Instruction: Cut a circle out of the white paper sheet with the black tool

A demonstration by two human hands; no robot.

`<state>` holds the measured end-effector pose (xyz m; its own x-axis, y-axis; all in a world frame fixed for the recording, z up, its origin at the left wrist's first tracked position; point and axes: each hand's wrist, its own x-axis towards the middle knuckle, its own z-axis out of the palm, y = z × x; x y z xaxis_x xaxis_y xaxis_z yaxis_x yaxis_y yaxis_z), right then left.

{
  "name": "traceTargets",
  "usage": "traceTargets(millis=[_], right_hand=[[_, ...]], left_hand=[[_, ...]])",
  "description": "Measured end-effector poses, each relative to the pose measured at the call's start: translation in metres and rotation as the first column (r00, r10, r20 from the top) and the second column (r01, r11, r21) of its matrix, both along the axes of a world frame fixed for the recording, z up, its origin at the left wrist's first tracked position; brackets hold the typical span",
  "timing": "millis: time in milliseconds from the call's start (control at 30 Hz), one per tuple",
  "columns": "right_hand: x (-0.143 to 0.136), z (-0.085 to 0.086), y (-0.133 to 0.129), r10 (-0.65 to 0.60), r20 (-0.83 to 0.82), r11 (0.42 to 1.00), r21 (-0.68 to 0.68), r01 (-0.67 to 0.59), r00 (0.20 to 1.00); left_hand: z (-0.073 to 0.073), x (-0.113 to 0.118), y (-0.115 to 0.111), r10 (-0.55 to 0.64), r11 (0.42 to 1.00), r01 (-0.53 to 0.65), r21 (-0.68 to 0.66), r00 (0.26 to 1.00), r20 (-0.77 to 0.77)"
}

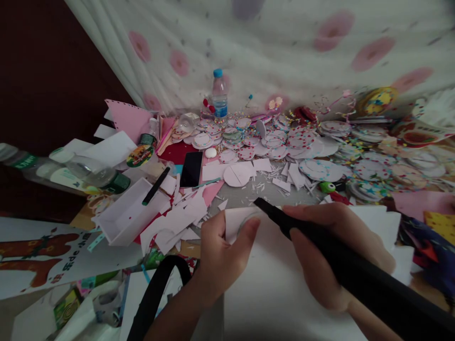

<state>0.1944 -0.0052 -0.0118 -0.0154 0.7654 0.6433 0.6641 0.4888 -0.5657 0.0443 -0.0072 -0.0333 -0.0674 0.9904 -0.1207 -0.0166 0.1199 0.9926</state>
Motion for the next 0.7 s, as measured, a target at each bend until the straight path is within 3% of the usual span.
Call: traceTargets(millis=[133,400,700], right_hand=[[-0.004,0.0023,0.0005,0.077,-0.051,0.994,0.08,-0.073,0.996],[-0.0099,-0.0014,-0.0067,-0.002,-0.012,0.995,0.1,0.003,1.0],[-0.0074,-0.0035,-0.0064,0.047,-0.015,0.996,0.082,-0.046,0.999]], left_hand=[[-0.0004,0.0001,0.0001,-0.002,0.999,0.004,0.042,0.999,-0.047],[-0.0014,0.0014,-0.0021,-0.004,0.999,0.007,0.031,0.997,-0.077],[-0.0024,0.0018,0.001,-0.008,1.0,0.01,0.02,0.994,-0.106]])
